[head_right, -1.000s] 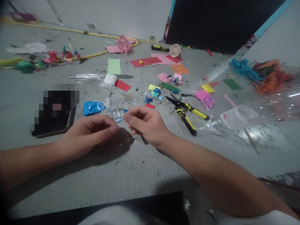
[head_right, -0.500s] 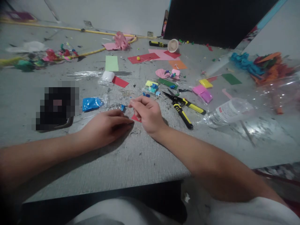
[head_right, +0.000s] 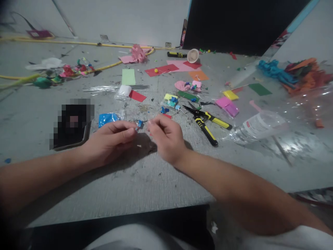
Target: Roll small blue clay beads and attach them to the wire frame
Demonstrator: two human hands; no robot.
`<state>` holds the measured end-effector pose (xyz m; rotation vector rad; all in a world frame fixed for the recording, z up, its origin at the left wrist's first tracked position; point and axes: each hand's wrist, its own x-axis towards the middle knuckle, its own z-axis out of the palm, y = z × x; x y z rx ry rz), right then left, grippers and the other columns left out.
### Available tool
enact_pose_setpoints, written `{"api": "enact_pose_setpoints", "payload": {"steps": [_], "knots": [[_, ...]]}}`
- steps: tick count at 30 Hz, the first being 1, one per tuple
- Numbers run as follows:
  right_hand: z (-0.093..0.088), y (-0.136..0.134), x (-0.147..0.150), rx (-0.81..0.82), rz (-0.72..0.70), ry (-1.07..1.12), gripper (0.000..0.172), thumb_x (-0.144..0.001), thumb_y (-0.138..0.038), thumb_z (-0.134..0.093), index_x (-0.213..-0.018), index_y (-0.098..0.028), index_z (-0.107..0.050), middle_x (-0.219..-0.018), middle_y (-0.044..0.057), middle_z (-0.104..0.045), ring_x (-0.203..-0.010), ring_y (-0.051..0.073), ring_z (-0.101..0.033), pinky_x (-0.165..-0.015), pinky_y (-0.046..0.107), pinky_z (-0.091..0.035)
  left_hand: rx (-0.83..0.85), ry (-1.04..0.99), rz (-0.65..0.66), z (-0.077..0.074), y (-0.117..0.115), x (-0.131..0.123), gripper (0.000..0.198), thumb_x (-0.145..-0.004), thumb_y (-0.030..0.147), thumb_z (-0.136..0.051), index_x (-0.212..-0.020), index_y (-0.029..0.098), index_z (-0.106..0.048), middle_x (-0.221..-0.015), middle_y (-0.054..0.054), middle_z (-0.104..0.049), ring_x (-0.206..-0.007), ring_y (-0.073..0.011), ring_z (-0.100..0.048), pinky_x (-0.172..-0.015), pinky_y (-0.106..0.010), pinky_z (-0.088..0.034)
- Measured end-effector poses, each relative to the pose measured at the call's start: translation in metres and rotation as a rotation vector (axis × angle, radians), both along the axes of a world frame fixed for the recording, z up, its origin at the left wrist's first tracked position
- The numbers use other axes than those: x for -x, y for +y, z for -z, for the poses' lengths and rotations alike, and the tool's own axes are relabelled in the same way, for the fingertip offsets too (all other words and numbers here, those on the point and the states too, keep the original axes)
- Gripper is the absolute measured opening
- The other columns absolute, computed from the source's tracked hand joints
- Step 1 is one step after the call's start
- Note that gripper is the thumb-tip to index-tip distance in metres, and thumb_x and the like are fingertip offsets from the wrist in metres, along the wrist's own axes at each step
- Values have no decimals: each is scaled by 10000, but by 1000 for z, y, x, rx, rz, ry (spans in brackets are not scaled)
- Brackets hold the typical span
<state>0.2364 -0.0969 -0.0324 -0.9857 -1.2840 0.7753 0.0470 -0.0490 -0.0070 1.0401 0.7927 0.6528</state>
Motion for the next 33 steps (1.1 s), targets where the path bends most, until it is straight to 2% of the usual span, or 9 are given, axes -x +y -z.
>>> {"api": "enact_pose_setpoints", "payload": {"steps": [3,7,10,15,19,25,33], "knots": [[-4,-12,5,-117,2,-179,246,-1061,-269,-570,-838,-216,-659,-744,-13,-600,-695,136,-559,-678,312,-461,140,-75,28,2,-1,2,361,-720,399,-1006,-802,190,-724,-618,78,-476,-514,-56,-338,-482,-196,-336],[-7,-19,10,-221,2,-301,170,-1036,-192,-593,-899,-226,-686,-782,7,-675,-761,167,-627,-711,331,-516,194,-108,86,5,3,6,355,-760,395,-994,-778,181,-712,-637,69,-449,-510,-41,-313,-456,-167,-316],[-8,-19,11,-216,10,-320,159,-1021,-159,-612,-908,-215,-709,-797,14,-706,-754,159,-647,-708,319,-540,222,-133,105,8,7,8,326,-755,378,-1002,-783,178,-745,-635,61,-472,-504,-36,-311,-433,-144,-299],[-7,-18,10,-228,10,-331,143,-1001,-125,-628,-983,-191,-754,-865,29,-753,-774,144,-674,-719,293,-564,228,-215,88,12,8,7,279,-713,319,-1030,-812,164,-820,-671,21,-613,-497,-27,-363,-422,-118,-325],[-6,-16,10,-238,16,-350,123,-999,-126,-641,-973,-179,-749,-849,25,-741,-767,135,-665,-720,276,-562,211,-261,95,14,7,7,222,-756,288,-1006,-841,157,-848,-667,10,-630,-504,-26,-422,-437,-99,-363],[-4,-15,10,-227,-13,-394,118,-1023,-156,-621,-986,-164,-732,-834,25,-719,-767,133,-653,-690,259,-544,221,-298,85,17,7,6,196,-748,264,-1011,-839,181,-859,-709,0,-676,-541,-35,-507,-448,-88,-411],[-3,-15,13,-239,80,-383,85,-997,-148,-663,-1015,-169,-744,-899,37,-760,-798,128,-700,-726,249,-588,212,-296,57,18,6,4,182,-747,255,-1011,-827,200,-857,-759,-4,-717,-546,-38,-522,-455,-95,-441]]}}
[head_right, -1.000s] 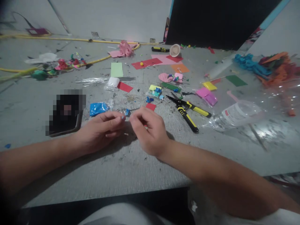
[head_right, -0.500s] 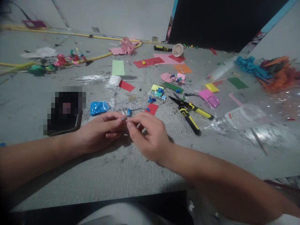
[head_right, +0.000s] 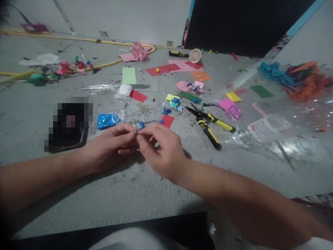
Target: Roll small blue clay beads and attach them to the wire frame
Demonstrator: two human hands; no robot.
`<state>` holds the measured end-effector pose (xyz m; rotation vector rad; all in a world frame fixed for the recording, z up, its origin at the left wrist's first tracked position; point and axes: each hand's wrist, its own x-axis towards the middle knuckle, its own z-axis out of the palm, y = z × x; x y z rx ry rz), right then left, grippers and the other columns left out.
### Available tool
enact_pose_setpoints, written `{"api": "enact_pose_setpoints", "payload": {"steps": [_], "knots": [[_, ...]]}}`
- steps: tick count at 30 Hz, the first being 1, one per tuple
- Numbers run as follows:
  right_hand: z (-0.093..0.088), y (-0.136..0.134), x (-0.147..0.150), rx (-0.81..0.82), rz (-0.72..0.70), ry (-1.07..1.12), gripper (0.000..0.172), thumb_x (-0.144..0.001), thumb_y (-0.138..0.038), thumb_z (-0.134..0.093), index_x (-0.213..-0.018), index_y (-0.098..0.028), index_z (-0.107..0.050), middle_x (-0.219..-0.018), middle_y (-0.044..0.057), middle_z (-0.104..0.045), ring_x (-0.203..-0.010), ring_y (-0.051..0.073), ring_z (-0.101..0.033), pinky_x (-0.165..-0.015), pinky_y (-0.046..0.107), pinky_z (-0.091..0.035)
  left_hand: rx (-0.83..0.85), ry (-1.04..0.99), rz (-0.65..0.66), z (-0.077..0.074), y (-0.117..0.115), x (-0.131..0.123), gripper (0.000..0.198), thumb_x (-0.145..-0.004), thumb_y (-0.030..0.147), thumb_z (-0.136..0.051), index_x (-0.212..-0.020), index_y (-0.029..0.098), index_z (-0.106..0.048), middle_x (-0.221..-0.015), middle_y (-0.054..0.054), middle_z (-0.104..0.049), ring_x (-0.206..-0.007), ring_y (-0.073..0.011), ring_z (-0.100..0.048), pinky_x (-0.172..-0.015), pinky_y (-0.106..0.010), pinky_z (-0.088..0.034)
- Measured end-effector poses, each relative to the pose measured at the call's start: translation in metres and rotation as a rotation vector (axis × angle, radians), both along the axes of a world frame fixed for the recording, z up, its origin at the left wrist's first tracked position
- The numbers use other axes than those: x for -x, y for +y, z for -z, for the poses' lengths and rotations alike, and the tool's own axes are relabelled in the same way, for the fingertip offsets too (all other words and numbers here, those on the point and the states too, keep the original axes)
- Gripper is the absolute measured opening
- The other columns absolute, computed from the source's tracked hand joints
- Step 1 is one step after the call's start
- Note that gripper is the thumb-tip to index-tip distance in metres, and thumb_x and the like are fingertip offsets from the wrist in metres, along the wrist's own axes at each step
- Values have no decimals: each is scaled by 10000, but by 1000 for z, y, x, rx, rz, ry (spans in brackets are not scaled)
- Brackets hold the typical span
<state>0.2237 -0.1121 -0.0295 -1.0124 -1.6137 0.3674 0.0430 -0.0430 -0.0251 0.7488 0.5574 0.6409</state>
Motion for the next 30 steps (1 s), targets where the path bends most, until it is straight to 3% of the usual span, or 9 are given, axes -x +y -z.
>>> {"api": "enact_pose_setpoints", "payload": {"steps": [6,30], "knots": [[0,1,2,-33,29,-1,84,-990,-145,-684,-1008,-201,-743,-901,28,-781,-797,145,-723,-718,273,-612,-31,-16,21,-3,-2,0,173,-750,247,-1007,-836,220,-858,-671,23,-666,-551,-48,-525,-482,-107,-454],[-1,1,0,-63,5,-25,79,-975,-127,-702,-971,-203,-723,-841,7,-752,-771,139,-690,-735,287,-598,-57,7,53,-4,-3,0,169,-765,267,-993,-823,193,-852,-645,22,-626,-552,-55,-499,-519,-132,-453]]}}
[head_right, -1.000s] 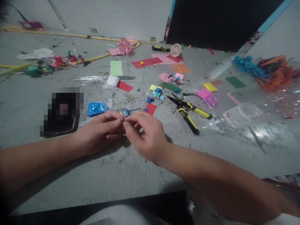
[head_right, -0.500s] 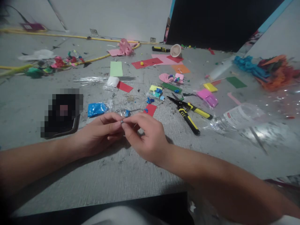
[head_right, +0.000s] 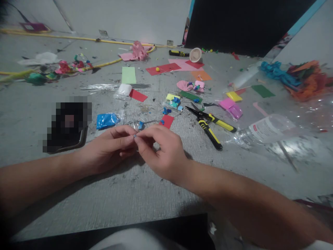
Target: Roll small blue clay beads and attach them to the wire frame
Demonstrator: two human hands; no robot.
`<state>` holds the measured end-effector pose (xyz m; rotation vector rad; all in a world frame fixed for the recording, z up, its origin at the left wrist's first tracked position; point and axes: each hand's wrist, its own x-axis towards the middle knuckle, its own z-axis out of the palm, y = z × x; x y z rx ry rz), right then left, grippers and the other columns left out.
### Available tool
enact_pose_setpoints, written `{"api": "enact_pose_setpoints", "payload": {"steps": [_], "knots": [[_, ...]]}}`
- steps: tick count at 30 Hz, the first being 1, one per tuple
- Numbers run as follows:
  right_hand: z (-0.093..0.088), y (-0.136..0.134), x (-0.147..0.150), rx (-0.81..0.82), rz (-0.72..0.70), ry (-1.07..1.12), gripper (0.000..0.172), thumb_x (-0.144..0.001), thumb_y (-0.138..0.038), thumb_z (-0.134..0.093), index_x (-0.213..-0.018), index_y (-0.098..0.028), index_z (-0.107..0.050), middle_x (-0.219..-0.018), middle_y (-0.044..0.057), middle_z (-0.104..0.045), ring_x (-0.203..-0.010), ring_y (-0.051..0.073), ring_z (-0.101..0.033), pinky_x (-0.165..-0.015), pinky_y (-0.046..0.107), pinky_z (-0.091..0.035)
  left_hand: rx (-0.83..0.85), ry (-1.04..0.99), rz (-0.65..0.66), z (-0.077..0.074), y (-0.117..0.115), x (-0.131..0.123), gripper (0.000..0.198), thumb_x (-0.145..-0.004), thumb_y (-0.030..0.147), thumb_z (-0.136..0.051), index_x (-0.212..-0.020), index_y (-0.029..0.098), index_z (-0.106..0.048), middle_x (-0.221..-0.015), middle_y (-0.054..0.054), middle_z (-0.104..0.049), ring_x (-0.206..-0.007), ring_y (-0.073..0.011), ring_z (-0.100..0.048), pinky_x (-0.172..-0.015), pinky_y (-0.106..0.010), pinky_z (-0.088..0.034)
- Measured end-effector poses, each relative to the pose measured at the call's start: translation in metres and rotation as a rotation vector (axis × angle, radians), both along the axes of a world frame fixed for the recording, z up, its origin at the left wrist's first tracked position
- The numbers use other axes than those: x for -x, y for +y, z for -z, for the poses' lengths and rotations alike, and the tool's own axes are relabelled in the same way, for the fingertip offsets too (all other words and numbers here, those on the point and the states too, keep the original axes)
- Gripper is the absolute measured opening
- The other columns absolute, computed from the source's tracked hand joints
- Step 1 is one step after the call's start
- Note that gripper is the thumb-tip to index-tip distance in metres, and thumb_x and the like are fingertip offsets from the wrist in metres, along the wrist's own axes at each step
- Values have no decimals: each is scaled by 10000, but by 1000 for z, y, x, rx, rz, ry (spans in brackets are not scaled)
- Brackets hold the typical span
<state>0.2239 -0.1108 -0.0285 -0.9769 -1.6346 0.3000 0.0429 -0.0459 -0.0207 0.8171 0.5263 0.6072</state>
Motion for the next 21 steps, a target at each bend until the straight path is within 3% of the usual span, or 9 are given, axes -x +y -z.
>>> {"api": "enact_pose_setpoints", "payload": {"steps": [21], "knots": [[-1,-1,-1,9,-57,-19,81,-977,-159,-677,-941,-232,-682,-782,-9,-708,-707,148,-644,-675,305,-565,-18,41,25,6,0,5,204,-744,258,-999,-796,192,-813,-678,15,-618,-602,-88,-539,-581,-183,-455]]}}
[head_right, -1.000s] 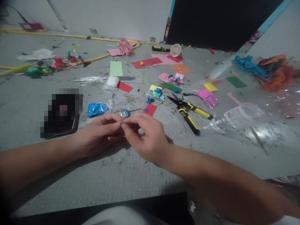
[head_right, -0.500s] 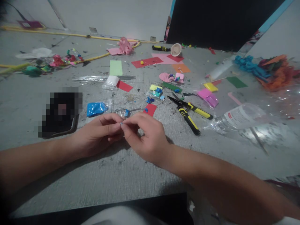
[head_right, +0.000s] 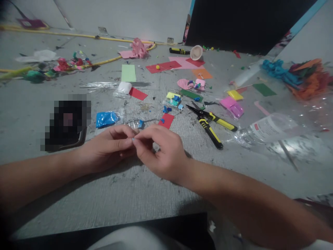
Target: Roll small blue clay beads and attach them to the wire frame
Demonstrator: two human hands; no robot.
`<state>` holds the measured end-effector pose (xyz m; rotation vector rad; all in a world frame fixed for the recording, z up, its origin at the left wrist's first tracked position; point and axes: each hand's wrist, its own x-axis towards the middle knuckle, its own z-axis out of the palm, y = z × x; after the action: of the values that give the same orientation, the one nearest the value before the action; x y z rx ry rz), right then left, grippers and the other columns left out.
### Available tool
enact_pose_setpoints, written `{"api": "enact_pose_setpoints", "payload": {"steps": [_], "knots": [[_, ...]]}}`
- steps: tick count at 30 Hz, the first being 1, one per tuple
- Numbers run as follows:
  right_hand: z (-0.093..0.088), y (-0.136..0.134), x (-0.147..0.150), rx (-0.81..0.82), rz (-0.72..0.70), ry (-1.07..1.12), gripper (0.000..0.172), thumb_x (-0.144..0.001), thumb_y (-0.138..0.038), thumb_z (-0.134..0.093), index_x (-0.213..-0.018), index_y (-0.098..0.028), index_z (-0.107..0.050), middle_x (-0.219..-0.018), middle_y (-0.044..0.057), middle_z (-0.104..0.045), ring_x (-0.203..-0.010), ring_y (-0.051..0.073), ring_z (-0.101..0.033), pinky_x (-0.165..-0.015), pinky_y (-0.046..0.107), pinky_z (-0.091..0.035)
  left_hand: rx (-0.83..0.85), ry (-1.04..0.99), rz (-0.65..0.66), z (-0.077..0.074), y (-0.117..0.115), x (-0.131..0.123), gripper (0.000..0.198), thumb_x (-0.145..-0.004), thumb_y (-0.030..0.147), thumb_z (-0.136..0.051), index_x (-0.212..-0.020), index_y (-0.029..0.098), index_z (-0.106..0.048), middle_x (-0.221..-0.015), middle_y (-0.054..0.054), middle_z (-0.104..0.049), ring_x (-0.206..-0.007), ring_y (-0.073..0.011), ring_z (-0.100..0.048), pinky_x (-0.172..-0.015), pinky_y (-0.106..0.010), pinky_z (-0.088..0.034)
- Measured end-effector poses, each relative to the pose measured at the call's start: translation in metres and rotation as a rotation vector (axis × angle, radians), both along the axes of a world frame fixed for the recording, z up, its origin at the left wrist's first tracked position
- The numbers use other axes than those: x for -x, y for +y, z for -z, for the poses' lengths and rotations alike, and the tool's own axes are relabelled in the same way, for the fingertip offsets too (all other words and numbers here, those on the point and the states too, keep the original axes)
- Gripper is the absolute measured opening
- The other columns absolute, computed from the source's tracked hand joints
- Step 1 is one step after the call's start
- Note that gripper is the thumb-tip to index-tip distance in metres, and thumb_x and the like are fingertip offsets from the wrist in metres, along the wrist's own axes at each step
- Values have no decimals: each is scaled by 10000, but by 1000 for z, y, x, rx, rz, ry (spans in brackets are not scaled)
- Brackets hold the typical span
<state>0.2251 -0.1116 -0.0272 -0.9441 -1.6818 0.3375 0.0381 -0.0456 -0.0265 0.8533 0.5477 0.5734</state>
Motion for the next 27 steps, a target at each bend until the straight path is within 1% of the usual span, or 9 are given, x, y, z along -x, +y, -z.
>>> {"api": "enact_pose_setpoints", "payload": {"steps": [5,9,14,17,22,27], "knots": [[0,0,0,32,16,10,91,-967,-147,-682,-919,-224,-674,-765,-11,-692,-708,143,-634,-655,290,-546,-26,-14,0,-2,-1,-1,177,-772,251,-977,-802,185,-816,-676,12,-631,-548,-68,-525,-517,-161,-421],[0,0,0,55,20,6,85,-967,-156,-679,-919,-226,-677,-772,-10,-695,-699,141,-629,-642,287,-543,-20,-10,-6,-3,-3,0,174,-788,239,-967,-805,183,-804,-676,18,-633,-556,-68,-526,-530,-160,-441],[0,0,-1,87,12,3,56,-970,-177,-683,-944,-227,-680,-784,-13,-705,-691,139,-640,-629,282,-547,-26,-9,-14,-2,-3,1,210,-765,235,-983,-805,171,-788,-710,7,-650,-588,-80,-554,-533,-163,-445],[-1,0,-1,88,11,-10,41,-975,-182,-682,-954,-217,-688,-783,-13,-714,-680,131,-644,-631,272,-549,-28,-11,-12,-2,-3,1,204,-771,230,-979,-821,177,-788,-727,-1,-667,-616,-97,-590,-551,-176,-471],[1,-1,-1,107,12,-10,15,-968,-207,-692,-977,-216,-701,-778,-11,-733,-662,130,-661,-619,266,-557,-42,-27,-1,-3,-4,1,182,-798,228,-961,-837,183,-789,-751,-16,-685,-706,-154,-682,-619,-236,-560],[3,-2,-1,139,16,9,17,-964,-229,-694,-963,-215,-704,-735,-21,-717,-637,129,-657,-585,260,-544,-39,-23,-16,-3,-5,0,194,-786,223,-969,-818,174,-784,-756,-22,-694,-730,-164,-708,-646,-244,-583]]}}
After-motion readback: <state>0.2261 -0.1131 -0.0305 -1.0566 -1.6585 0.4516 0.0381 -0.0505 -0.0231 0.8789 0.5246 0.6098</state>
